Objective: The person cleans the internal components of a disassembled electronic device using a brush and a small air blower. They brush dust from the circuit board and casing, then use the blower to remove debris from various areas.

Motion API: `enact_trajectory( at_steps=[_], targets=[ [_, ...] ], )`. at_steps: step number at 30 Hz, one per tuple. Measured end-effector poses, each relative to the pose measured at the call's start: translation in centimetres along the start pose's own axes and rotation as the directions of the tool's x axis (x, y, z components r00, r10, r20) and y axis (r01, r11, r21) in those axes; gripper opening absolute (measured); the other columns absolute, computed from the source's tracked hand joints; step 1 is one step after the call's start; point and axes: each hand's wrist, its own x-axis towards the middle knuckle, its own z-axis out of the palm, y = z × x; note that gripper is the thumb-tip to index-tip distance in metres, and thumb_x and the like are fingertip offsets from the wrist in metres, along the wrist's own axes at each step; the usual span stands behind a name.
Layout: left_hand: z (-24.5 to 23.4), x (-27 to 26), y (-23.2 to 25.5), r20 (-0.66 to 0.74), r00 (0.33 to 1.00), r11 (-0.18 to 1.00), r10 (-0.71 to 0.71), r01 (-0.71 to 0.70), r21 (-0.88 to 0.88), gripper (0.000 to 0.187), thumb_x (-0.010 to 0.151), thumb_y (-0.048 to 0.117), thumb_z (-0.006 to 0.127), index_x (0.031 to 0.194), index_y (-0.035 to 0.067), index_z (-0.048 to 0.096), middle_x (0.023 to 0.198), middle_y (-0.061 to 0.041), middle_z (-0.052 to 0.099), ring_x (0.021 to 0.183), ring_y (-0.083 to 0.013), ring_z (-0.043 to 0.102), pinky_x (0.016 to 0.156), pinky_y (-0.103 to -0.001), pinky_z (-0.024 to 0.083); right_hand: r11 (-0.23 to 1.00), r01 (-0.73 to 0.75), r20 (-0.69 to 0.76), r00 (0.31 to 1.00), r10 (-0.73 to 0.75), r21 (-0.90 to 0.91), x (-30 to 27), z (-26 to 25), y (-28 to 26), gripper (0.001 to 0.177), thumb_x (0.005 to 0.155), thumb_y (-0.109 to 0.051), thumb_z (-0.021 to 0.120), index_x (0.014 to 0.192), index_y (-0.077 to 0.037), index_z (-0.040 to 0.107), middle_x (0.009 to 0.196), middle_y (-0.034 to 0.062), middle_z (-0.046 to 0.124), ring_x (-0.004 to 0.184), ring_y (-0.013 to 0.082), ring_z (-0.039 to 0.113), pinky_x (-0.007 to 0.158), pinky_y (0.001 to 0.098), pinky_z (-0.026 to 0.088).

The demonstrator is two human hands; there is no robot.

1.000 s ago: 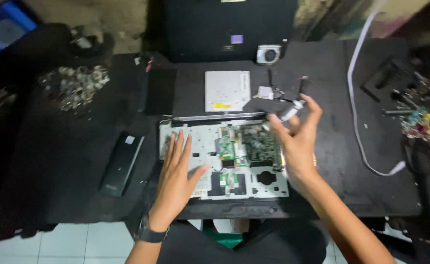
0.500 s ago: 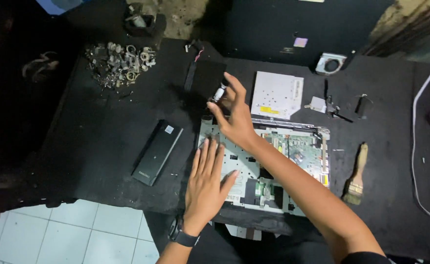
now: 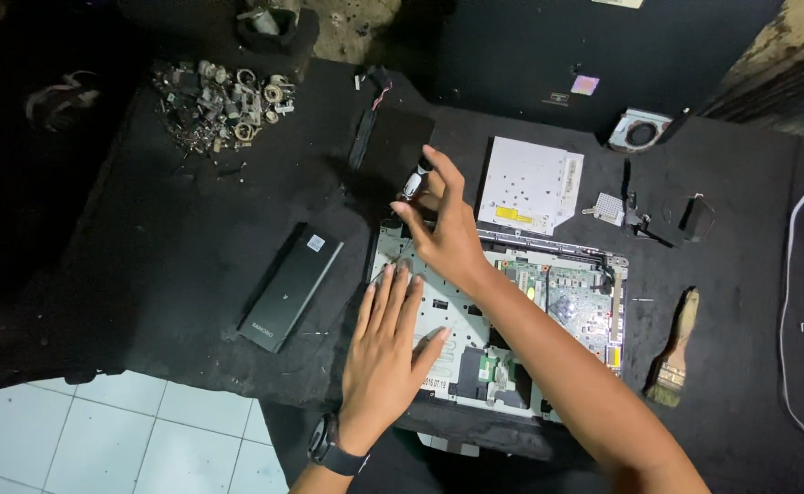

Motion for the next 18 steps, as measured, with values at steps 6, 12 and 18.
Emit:
enact_trajectory(
  at_steps=[6,12,18],
  targets=[
    [0.1,0.0,0.0,-0.017,1.0,1.0,0.004,-0.004,-0.012,0.068,0.107,0.049,0.047,0.155,0.001,0.04,0.165,-0.02,0.035,0.156,-0.0337,0.027,0.129,-0.049,0.02,0.999,0.05,0.008,0.999,-0.05,-0.004,-0.1,0.0,-0.2,0.069,0.109,-0.013,0.064,0.156,-0.016,0.015,0.138,0.0228,0.052,0.071,0.0185,0.063,0.063,0.0288,0.053],
    [0.2,-0.1,0.0,-0.016,1.0,1.0,-0.004,0.004,-0.01,0.067,0.107,0.049,0.046,0.154,0.001,0.043,0.164,-0.02,0.037,0.156,-0.0329,0.027,0.128,-0.048,0.02,0.985,0.133,0.031,0.991,-0.13,-0.111,-0.3,0.2,0.8,0.075,0.105,-0.009,0.07,0.158,-0.014,0.017,0.154,0.025,0.044,0.086,0.0292,0.072,0.107,0.0492,0.059],
    [0.0,0.0,0.2,-0.012,1.0,1.0,-0.01,0.01,-0.018,0.065,0.107,0.05,0.044,0.148,-0.001,0.049,0.159,-0.022,0.043,0.154,-0.0349,0.03,0.128,-0.049,0.019,0.87,0.338,0.093,0.94,-0.327,-0.359,-0.7,0.9,0.9,0.081,0.103,-0.011,0.083,0.16,-0.028,0.028,0.1,0.0083,0.053,0.081,0.0212,0.052,0.07,0.0323,0.048]
  ],
)
